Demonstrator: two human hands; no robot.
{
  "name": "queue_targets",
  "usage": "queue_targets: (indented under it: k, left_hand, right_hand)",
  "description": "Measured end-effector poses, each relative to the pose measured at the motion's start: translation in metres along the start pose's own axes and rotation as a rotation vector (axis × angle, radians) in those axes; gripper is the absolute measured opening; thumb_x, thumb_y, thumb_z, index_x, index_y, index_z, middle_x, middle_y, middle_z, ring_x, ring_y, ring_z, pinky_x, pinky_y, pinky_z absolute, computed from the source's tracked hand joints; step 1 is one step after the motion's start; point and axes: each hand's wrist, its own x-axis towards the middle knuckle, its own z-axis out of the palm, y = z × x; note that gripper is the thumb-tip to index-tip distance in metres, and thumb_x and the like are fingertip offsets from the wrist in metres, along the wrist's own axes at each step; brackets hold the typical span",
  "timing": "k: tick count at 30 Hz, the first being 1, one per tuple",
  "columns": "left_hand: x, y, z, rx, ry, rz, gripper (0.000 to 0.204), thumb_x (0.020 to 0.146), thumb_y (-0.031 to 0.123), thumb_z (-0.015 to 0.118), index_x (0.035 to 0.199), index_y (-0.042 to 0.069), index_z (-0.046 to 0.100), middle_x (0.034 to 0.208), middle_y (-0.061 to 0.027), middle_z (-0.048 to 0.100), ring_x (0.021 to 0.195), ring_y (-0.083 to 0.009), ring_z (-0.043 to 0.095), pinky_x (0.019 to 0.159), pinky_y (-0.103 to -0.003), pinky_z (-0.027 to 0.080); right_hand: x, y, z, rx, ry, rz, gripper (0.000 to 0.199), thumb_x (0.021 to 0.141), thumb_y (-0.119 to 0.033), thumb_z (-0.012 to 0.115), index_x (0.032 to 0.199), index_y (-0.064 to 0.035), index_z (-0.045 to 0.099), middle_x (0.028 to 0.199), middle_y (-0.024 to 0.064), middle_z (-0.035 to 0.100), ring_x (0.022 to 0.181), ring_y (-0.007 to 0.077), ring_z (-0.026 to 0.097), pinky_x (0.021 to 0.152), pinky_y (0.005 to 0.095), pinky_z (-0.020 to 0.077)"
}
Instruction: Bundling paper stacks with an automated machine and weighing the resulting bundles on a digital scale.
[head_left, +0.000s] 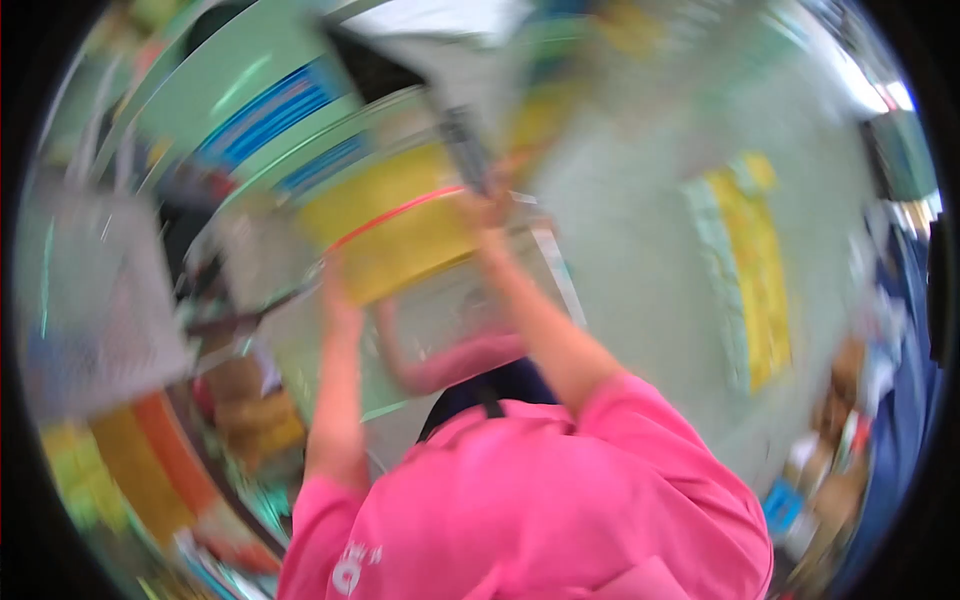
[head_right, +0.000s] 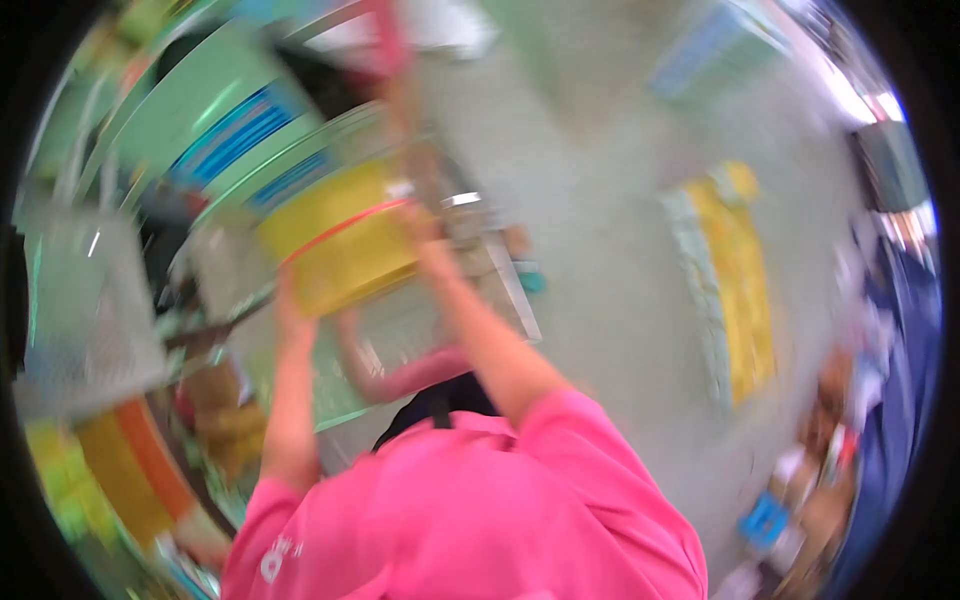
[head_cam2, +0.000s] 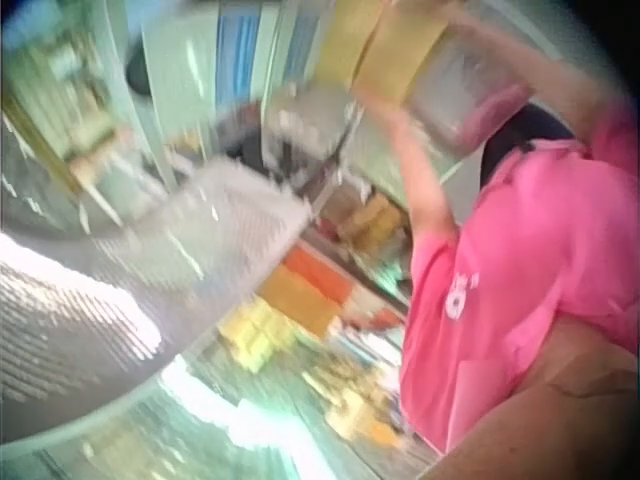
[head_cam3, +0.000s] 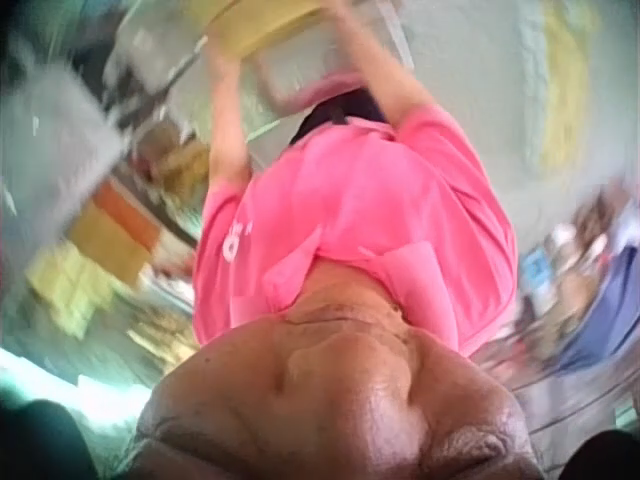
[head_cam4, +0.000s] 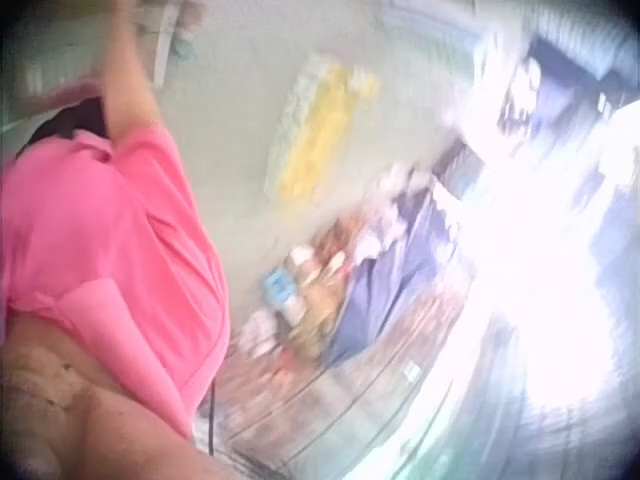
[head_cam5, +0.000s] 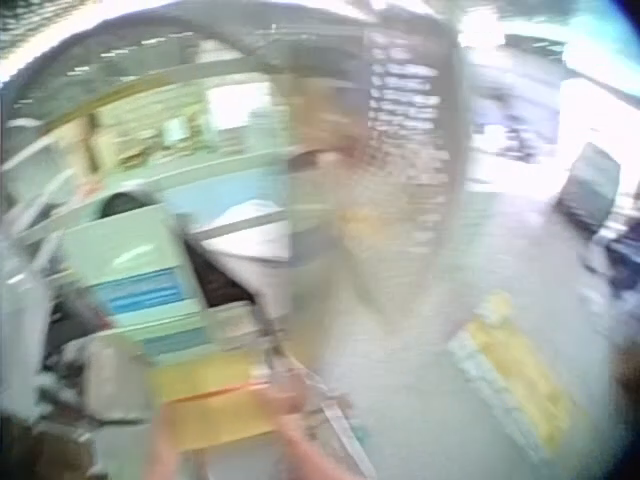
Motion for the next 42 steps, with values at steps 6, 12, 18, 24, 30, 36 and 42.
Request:
queue_targets:
  k: [6, 12, 18, 24, 30, 36, 42]
  left_hand:
    - [0.000, 0.014, -0.016, 0.023, 0.084, 0.016, 0.053, 0.102, 0.040, 0.040, 0.142, 0.006, 0.042, 0.142, -0.0109, 0.046, 0.133, -0.0231, 0.043, 0.110, -0.041, 0.034]
    - [-0.022, 0.026, -0.009, -0.064, 0.032, -0.093, 0.055, 0.102, 0.041, 0.040, 0.145, 0.007, 0.037, 0.143, -0.0111, 0.046, 0.132, -0.0228, 0.044, 0.110, -0.040, 0.034]
    - [-0.102, 0.049, -0.044, 0.895, -0.114, -0.263, 0.053, 0.102, 0.039, 0.045, 0.126, -0.008, 0.053, 0.125, -0.0178, 0.059, 0.111, -0.0212, 0.057, 0.094, -0.034, 0.046]
    - [-0.127, 0.049, -0.101, 0.333, 0.024, -0.356, 0.064, 0.101, 0.048, 0.039, 0.132, -0.008, 0.048, 0.122, -0.0160, 0.059, 0.105, -0.0224, 0.059, 0.087, -0.037, 0.049]
    - [-0.083, 0.028, -0.099, 0.115, 0.037, -0.342, 0.062, 0.100, 0.051, 0.040, 0.133, -0.001, 0.047, 0.124, -0.0114, 0.057, 0.107, -0.0222, 0.060, 0.090, -0.038, 0.049]
    - [-0.077, 0.021, -0.052, -0.075, 0.033, -0.504, 0.052, 0.098, 0.046, 0.047, 0.130, 0.006, 0.051, 0.120, -0.0083, 0.060, 0.105, -0.0226, 0.063, 0.083, -0.037, 0.055]
    - [-0.109, 0.036, 0.014, -0.257, -0.180, -0.633, 0.051, 0.097, 0.047, 0.045, 0.126, 0.007, 0.054, 0.117, -0.0089, 0.061, 0.102, -0.0223, 0.063, 0.082, -0.037, 0.055]
  right_hand:
    - [-0.047, -0.158, 0.049, 0.591, -0.597, -0.133, 0.064, 0.095, -0.026, 0.054, 0.149, -0.0007, 0.031, 0.149, 0.0143, 0.040, 0.137, 0.0264, 0.038, 0.114, 0.0362, 0.0268]
    - [-0.056, -0.168, 0.037, -0.110, -0.421, 0.030, 0.054, 0.097, -0.032, 0.052, 0.143, -0.0065, 0.041, 0.133, 0.0117, 0.056, 0.121, 0.0252, 0.054, 0.102, 0.0351, 0.0415]
    - [-0.139, -0.122, -0.010, -0.057, -0.341, -0.057, 0.046, 0.096, -0.033, 0.058, 0.131, -0.0025, 0.056, 0.109, 0.0068, 0.066, 0.096, 0.0123, 0.061, 0.084, 0.0284, 0.0488]
    - [-0.153, -0.128, -0.044, -0.201, -0.093, 0.128, 0.034, 0.094, -0.029, 0.057, 0.095, 0.0019, 0.070, 0.083, 0.0091, 0.071, 0.078, 0.0143, 0.065, 0.076, 0.0301, 0.0504]
    - [-0.146, -0.101, -0.020, -0.035, 0.017, 0.051, 0.035, 0.094, -0.029, 0.054, 0.102, 0.0013, 0.069, 0.092, 0.0114, 0.071, 0.087, 0.0131, 0.065, 0.080, 0.0285, 0.0494]
    - [-0.187, -0.098, 0.001, -0.120, 0.054, 0.057, 0.028, 0.092, -0.023, 0.057, 0.110, -0.0045, 0.067, 0.103, 0.0094, 0.071, 0.098, 0.0224, 0.066, 0.087, 0.0315, 0.0484]
    - [-0.254, -0.169, -0.066, -0.177, 0.234, -0.265, 0.029, 0.094, -0.019, 0.054, 0.119, -0.0056, 0.061, 0.133, 0.0207, 0.055, 0.115, 0.0305, 0.059, 0.096, 0.0353, 0.0449]
